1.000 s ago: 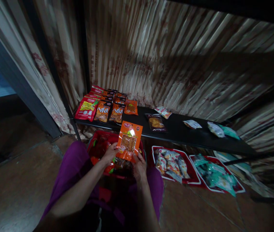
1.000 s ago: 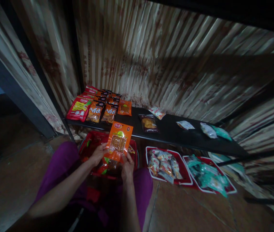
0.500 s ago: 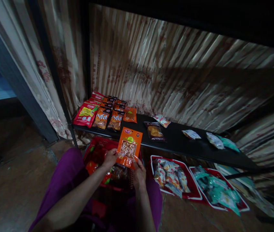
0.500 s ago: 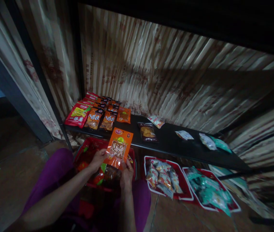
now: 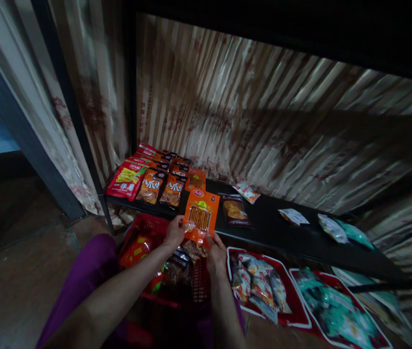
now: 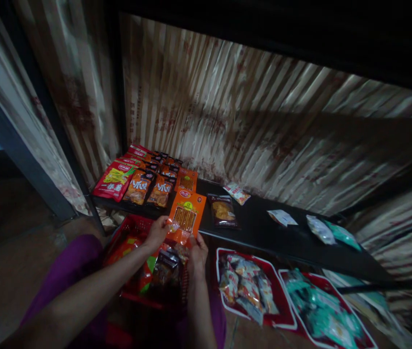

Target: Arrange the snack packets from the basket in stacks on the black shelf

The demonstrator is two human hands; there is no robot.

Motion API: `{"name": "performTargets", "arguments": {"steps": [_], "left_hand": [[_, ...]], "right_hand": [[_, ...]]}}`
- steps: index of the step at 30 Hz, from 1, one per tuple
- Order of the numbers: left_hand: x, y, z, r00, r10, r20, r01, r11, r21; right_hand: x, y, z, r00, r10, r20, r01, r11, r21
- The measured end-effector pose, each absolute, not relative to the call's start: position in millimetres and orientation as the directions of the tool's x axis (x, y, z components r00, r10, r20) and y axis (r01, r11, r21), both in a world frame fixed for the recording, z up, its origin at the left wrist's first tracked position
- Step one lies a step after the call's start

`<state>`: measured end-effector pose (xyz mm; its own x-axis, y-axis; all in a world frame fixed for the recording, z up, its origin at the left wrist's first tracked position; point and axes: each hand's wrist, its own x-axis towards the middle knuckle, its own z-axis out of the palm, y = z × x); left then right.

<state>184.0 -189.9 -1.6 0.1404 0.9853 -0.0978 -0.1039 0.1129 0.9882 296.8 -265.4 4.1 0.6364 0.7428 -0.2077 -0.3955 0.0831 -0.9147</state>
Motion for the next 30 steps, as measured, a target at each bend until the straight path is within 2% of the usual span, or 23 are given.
{"name": "performTargets", "arguments": {"steps": [6,11,15,19,24,26,30], "left_hand": [[211.3,-158.2,11.8,0.073,0.995,-0.072,-0.096,0.079,0.992],[230.5,-130.9,22.8,0.045,0.998,0.041,-0.055,-0.039,0.998],[242.2,-110.6,27.2,0.01,0.993,0.118,-0.037,-0.117,0.992],[253.0,-92.2,27.2,-0.015,0.994,0.112,-0.038,-0.112,0.993],[267.3,-72.2,22.1,-0.047,0.994,0.098,-0.032,-0.099,0.995],[272.6,-66.0,19.1,-0.048,0.988,0.146,0.026,-0.145,0.989],[280.1,-57.0,12.0,0.0,0.976,0.217,0.272,-0.209,0.939]], "right_hand": [[327.8,-219.4,12.4,0.648,0.738,-0.19,-0.375,0.093,-0.922],[351.2,-177.2,13.5,0.679,0.725,-0.118,-0.317,0.143,-0.938],[361.6,-147.2,10.5,0.695,0.703,-0.15,-0.322,0.117,-0.94],[372.4,-119.5,4.2,0.724,0.674,-0.145,-0.29,0.107,-0.951],[387.1,-89.6,-4.6,0.712,0.696,-0.094,-0.22,0.094,-0.971],[391.4,-79.3,-8.8,0.722,0.688,-0.077,-0.186,0.086,-0.979],[397.3,-62.0,-19.6,0.735,0.676,-0.039,-0.106,0.057,-0.993]]}}
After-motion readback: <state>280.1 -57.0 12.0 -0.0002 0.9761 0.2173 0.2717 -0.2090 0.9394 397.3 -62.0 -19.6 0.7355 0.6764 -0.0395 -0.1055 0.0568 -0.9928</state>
